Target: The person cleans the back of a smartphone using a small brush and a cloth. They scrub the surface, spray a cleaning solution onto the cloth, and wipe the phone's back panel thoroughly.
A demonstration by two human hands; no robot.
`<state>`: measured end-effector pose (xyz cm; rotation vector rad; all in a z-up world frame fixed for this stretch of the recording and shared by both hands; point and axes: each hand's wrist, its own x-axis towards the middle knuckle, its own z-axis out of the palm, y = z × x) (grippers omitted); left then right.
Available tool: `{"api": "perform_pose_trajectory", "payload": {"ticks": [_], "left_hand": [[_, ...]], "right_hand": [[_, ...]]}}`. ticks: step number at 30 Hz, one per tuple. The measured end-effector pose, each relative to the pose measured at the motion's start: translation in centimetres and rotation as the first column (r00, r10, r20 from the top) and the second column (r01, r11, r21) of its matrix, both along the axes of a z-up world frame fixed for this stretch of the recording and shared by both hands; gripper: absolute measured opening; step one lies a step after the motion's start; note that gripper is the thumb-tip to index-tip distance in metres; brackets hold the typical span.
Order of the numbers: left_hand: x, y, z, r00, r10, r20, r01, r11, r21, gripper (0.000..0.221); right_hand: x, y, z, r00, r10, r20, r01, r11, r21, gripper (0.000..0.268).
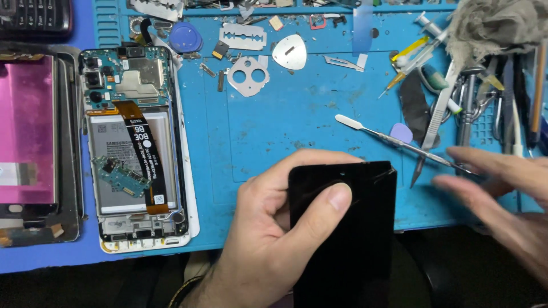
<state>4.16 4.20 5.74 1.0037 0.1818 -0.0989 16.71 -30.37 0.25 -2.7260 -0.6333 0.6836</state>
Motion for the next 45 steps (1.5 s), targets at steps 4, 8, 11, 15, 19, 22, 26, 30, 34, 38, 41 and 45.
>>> {"api": "perform_pose_trajectory", "payload": {"ticks": [4,8,11,15,19,22,26,30,34,38,41,45], "left_hand": [[0.0,0.0,0.4,0.999,0.015,0.047,-0.020,0.995,0.097,0.030],[0.1,-0.2,0.3,0.995,0.041,0.095,-0.048,0.996,0.072,0.037],[0.0,0.1,0.1,0.992,0.089,0.094,-0.089,0.996,-0.001,0.039],[-0.3,0.0,-0.3,0.986,0.112,0.122,-0.108,0.993,-0.042,0.036],[-0.4,0.1,-0.3,0.986,0.097,0.138,-0.096,0.995,-0.008,0.035],[-0.4,0.1,-0.3,0.985,0.091,0.145,-0.098,0.994,0.043,0.036],[-0.6,0.1,-0.5,0.985,0.078,0.153,-0.079,0.997,0.002,0.036],[-0.5,0.0,-0.7,0.986,0.070,0.153,-0.068,0.998,-0.019,0.036],[-0.5,0.0,-0.6,0.985,0.056,0.163,-0.062,0.998,0.032,0.037],[-0.4,-0.1,-0.3,0.986,0.041,0.162,-0.053,0.996,0.073,0.032],[-0.4,-0.2,-0.3,0.984,0.035,0.172,-0.049,0.996,0.080,0.032],[-0.5,-0.2,-0.5,0.983,0.039,0.182,-0.060,0.992,0.113,0.031]], "right_hand": [[1.1,2.9,1.5,0.973,-0.162,0.166,0.157,0.987,0.040,0.044],[0.1,11.3,6.4,0.748,0.133,0.650,-0.269,0.957,0.113,0.024],[0.3,13.1,6.7,0.585,0.279,0.761,-0.273,0.952,-0.139,0.032],[0.9,12.7,5.3,0.509,0.305,0.805,-0.216,0.950,-0.224,0.026],[2.1,12.2,5.1,0.573,0.290,0.767,-0.195,0.957,-0.216,0.020],[2.7,11.9,4.4,0.625,0.198,0.755,-0.278,0.960,-0.021,0.028],[4.4,11.2,3.3,0.813,0.069,0.578,-0.382,0.812,0.441,0.023],[5.8,9.9,2.1,0.807,0.097,0.582,-0.429,0.774,0.465,0.028],[3.6,10.5,4.5,0.840,0.111,0.531,-0.387,0.808,0.444,0.037],[2.2,8.7,4.2,0.998,-0.005,-0.066,0.052,0.679,0.732,0.058],[1.7,9.9,4.1,0.958,0.033,-0.285,0.232,0.497,0.836,0.027],[0.4,13.0,5.5,0.840,0.196,-0.506,0.404,0.397,0.824,0.011]]}}
